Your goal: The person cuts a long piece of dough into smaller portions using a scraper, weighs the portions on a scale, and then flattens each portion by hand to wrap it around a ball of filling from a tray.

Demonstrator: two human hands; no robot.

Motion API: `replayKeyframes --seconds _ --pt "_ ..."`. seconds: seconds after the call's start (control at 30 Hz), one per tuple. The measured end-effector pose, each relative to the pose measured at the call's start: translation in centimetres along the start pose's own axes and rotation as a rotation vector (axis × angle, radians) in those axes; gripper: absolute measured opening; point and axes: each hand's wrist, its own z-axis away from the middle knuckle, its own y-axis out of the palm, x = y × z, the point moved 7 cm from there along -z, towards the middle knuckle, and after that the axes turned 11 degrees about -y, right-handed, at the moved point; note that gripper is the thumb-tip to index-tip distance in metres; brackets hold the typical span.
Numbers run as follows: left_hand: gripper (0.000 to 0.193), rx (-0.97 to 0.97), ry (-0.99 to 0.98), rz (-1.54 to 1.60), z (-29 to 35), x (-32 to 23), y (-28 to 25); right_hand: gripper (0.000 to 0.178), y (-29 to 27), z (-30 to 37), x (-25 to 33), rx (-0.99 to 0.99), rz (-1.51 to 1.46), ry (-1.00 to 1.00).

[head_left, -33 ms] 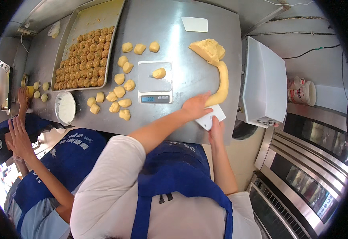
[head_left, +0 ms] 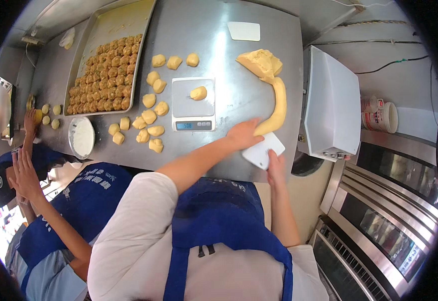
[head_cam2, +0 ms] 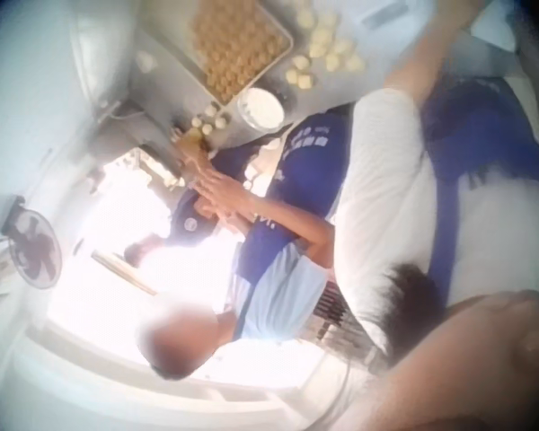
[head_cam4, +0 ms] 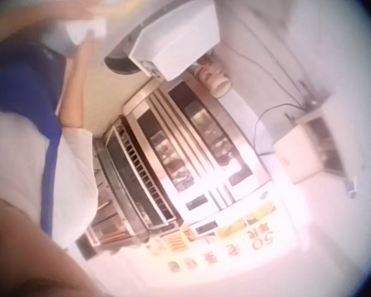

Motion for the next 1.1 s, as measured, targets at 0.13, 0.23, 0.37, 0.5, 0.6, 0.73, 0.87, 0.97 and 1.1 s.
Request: replayKeyframes --seconds 0.13,0.23,0.37,0.5,0.6,0.73,0.87,0.97,1.1 --pt "0.047 0.676 -0.569 0.735 0.4 2.3 3.1 0.036 -7.0 -4.1 0.6 -0.248 0.208 -0.015" --pt "0.040 0.597 -0.862 1.201 0.7 -1.0 1.7 0.038 -3.1 -9.6 2.0 -0.319 0.022 0.007" --pt "0.039 0.560 -0.662 0.987 0.0 -3.4 -0.6 0.040 0.9 -17.1 1.6 0.056 -0.241 0.211" --pt "0.039 0.314 -0.194 0.274 3.4 -3.6 -4.7 0.037 4.0 -15.2 3.7 0.219 -0.398 0.347" --pt "0.046 0.121 0.038 -0.178 8.6 -3.1 -6.3 0.034 3.0 -11.5 3.6 0.162 -0.492 0.359" --pt "0.062 -0.155 0.061 -0.320 12.4 7.1 -3.8 0.040 -2.5 -11.0 9.4 0.084 1.120 -0.345" --pt "0.065 -0.153 0.090 -0.239 13.5 8.8 -6.0 0.045 -1.5 -7.7 16.6 -0.102 1.248 -0.618" --pt "0.069 -0.592 0.038 -0.154 8.4 7.0 -15.1 0.041 2.4 -5.9 17.1 0.010 1.225 -0.629" --pt "0.048 -0.477 -0.185 -0.282 2.1 12.4 -17.0 0.039 12.0 -0.2 15.1 0.329 0.881 -0.648"
